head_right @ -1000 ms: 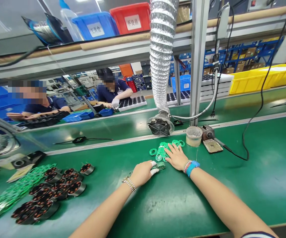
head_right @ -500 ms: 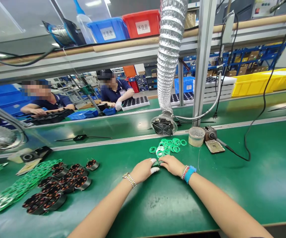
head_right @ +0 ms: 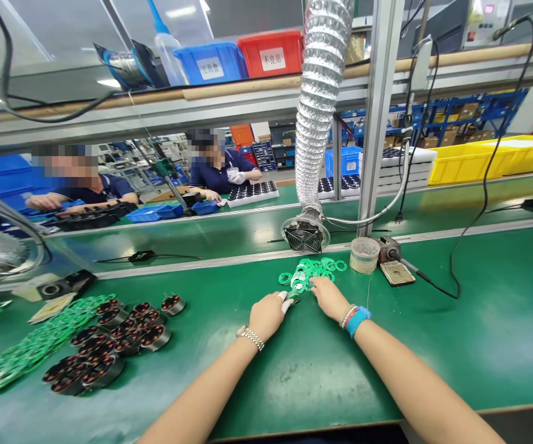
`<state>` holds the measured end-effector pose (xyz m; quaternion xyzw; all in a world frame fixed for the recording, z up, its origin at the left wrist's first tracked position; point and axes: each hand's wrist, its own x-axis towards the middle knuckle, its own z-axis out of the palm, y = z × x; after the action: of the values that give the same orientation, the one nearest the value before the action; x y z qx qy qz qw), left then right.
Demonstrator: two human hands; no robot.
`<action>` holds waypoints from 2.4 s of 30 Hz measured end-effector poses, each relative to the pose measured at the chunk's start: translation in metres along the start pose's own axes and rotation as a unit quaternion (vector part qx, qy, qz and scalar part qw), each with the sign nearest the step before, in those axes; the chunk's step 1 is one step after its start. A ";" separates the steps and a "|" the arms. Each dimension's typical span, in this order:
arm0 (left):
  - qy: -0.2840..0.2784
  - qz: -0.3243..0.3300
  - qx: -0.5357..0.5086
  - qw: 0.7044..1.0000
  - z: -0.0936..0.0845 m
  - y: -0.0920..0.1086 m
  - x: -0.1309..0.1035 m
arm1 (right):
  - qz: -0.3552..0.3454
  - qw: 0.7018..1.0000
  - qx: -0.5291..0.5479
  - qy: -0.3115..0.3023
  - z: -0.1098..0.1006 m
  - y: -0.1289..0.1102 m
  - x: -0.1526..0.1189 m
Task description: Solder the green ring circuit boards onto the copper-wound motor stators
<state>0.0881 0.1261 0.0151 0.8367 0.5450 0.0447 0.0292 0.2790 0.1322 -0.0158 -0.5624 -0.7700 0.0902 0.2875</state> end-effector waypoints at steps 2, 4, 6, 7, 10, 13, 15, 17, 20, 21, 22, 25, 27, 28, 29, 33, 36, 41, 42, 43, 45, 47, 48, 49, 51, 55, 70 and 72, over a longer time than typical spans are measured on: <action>0.001 0.018 -0.011 1.000 -0.001 -0.002 0.004 | -0.015 1.000 -0.009 -0.016 -0.011 0.018 0.007; 0.004 0.036 -0.025 0.999 -0.003 -0.003 0.006 | -0.022 0.999 -0.018 -0.019 -0.017 0.031 0.010; 0.007 0.053 -0.041 0.998 -0.005 -0.007 0.004 | -0.026 0.999 -0.025 -0.022 -0.017 0.036 0.008; 0.008 0.061 -0.051 0.997 -0.006 -0.009 0.002 | -0.029 0.999 -0.026 -0.027 -0.016 0.036 0.006; 0.005 0.080 -0.079 0.994 -0.008 -0.019 -0.004 | -0.039 0.998 -0.024 -0.035 -0.010 0.026 0.000; 0.006 0.079 -0.099 0.992 -0.006 -0.027 -0.008 | -0.073 0.997 -0.008 -0.039 -0.005 0.002 -0.001; 0.012 0.069 -0.109 0.992 -0.004 -0.031 -0.010 | -0.110 0.992 0.011 -0.057 0.000 -0.016 0.000; 0.018 0.053 -0.120 0.991 -0.002 -0.037 -0.012 | -0.126 0.989 0.026 -0.069 0.006 -0.033 0.001; 0.024 0.035 -0.147 0.988 -0.001 -0.046 -0.016 | -0.107 0.992 0.031 -0.055 0.017 -0.047 0.001; 0.027 0.035 -0.159 0.986 0.000 -0.049 -0.017 | -0.099 0.994 0.031 -0.047 0.021 -0.050 0.000; 0.031 0.035 -0.170 0.984 0.000 -0.050 -0.018 | -0.090 0.995 0.031 -0.039 0.025 -0.052 -0.001; 0.056 0.014 -0.191 0.980 0.004 -0.045 -0.018 | -0.052 0.998 0.025 -0.007 0.034 -0.056 -0.005; 0.076 -0.015 -0.194 0.978 0.008 -0.036 -0.015 | -0.021 0.999 0.020 0.019 0.038 -0.056 -0.007; 0.083 -0.028 -0.194 0.977 0.010 -0.031 -0.012 | -0.008 0.999 0.018 0.030 0.039 -0.055 -0.008; 0.089 -0.038 -0.195 0.976 0.012 -0.026 -0.010 | 0.002 0.999 0.016 0.039 0.040 -0.054 -0.008; 0.105 -0.062 -0.199 0.972 0.016 -0.012 0.000 | 0.029 0.998 0.008 0.060 0.039 -0.047 -0.007; 0.112 -0.073 -0.206 0.969 0.019 -0.008 0.003 | 0.037 0.997 0.001 0.068 0.038 -0.045 -0.008; 0.122 -0.090 -0.233 0.960 0.020 -0.002 -0.003 | 0.039 0.997 0.004 0.072 0.040 -0.045 -0.011; 0.124 -0.092 -0.241 0.958 0.021 0.000 -0.006 | 0.037 0.997 0.006 0.071 0.040 -0.045 -0.012; 0.125 -0.094 -0.250 0.956 0.021 0.003 -0.008 | 0.035 0.997 0.008 0.070 0.041 -0.045 -0.012; 0.126 -0.098 -0.268 0.950 0.024 0.010 -0.013 | 0.032 0.997 0.013 0.068 0.043 -0.045 -0.014; 0.129 -0.103 -0.286 0.944 0.027 0.018 -0.016 | 0.030 0.997 0.018 0.068 0.044 -0.046 -0.014; 0.131 -0.104 -0.295 0.941 0.029 0.021 -0.016 | 0.029 0.997 0.020 0.067 0.044 -0.046 -0.015; 0.131 -0.104 -0.305 0.938 0.030 0.021 -0.016 | 0.027 0.997 0.023 0.065 0.044 -0.045 -0.014; 0.129 -0.095 -0.323 0.933 0.030 0.015 -0.013 | 0.018 0.998 0.029 0.057 0.043 -0.043 -0.014; 0.101 -0.055 -0.359 0.926 0.026 -0.020 -0.004 | 0.004 0.998 0.048 0.042 0.033 -0.031 -0.011; 0.087 0.042 -0.332 0.938 0.009 -0.033 0.055 | 0.058 0.992 0.096 0.058 -0.006 -0.005 -0.028; 0.082 0.064 -0.334 0.937 0.003 -0.031 0.048 | 0.046 0.993 0.106 0.041 -0.007 -0.009 -0.028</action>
<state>0.0791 0.1826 0.0111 0.8056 0.4444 0.2938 0.2592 0.2806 0.1025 -0.0156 -0.5669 -0.7171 0.1613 0.3720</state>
